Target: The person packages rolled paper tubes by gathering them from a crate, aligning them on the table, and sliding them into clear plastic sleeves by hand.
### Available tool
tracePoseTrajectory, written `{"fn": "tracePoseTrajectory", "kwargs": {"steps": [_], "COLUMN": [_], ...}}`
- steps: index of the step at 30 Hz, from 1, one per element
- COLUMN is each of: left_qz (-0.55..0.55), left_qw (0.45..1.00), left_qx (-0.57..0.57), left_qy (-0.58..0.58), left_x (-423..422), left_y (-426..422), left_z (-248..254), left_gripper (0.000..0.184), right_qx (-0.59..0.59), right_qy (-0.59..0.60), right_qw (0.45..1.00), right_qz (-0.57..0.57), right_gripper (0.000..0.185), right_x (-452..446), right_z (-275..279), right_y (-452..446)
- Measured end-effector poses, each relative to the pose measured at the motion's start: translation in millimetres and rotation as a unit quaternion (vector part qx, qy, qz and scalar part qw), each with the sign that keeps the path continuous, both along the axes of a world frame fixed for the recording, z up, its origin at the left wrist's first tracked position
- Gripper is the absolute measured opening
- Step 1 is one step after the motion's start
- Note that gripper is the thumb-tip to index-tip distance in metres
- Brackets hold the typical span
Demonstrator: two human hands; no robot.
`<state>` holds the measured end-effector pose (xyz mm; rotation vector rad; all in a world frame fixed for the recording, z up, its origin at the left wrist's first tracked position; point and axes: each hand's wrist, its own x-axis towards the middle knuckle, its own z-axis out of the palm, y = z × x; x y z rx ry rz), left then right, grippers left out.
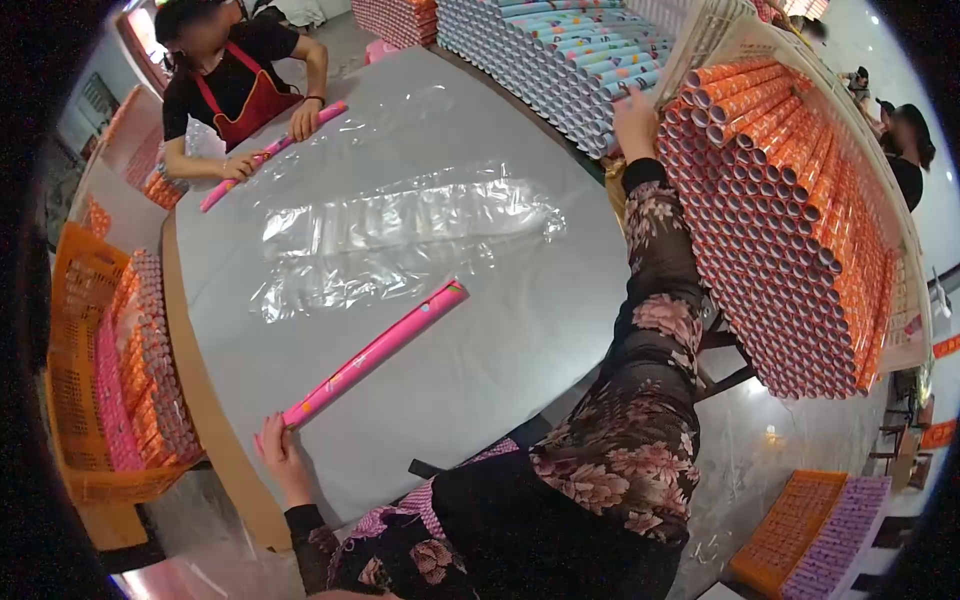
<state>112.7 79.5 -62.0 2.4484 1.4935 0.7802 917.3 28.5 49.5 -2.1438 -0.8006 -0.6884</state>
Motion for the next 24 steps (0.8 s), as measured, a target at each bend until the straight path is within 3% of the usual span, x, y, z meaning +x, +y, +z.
{"fn": "tracePoseTrajectory", "kwargs": {"steps": [2,4,5,8,9,19,24], "left_qz": [-0.002,0.001,0.000,-0.009,-0.007,-0.010,-0.006], "left_qw": [1.000,1.000,1.000,1.000,1.000,1.000,0.999], "left_qx": [0.000,0.005,0.003,0.012,0.015,0.018,0.026], "left_qy": [0.001,0.020,0.023,0.022,0.020,0.019,0.021], "left_x": [-0.2,-1.9,-3.2,-3.7,-1.3,-4.8,-5.8], "left_y": [1.1,1.2,1.8,2.7,1.1,1.6,2.9], "left_z": [0.1,-0.7,-2.5,-4.1,-1.1,-3.9,-4.9], "left_gripper": [0.026,0.027,0.027,0.029,0.030,0.031,0.029], "right_qx": [-0.029,-0.145,-0.139,-0.204,-0.170,-0.164,-0.188], "right_qy": [-0.009,-0.085,-0.131,-0.163,-0.201,-0.182,-0.217], "right_qw": [1.000,0.986,0.979,0.962,0.961,0.963,0.941], "right_qz": [-0.001,0.012,0.070,0.075,0.089,0.112,0.178], "right_gripper": [0.040,0.048,0.056,0.055,0.051,0.036,0.038], "right_x": [-8.9,-9.8,8.0,17.9,20.5,3.9,-16.9], "right_z": [17.4,23.5,14.2,5.7,2.3,19.8,23.0], "right_y": [0.5,1.3,1.8,7.5,8.9,2.7,-4.7]}}
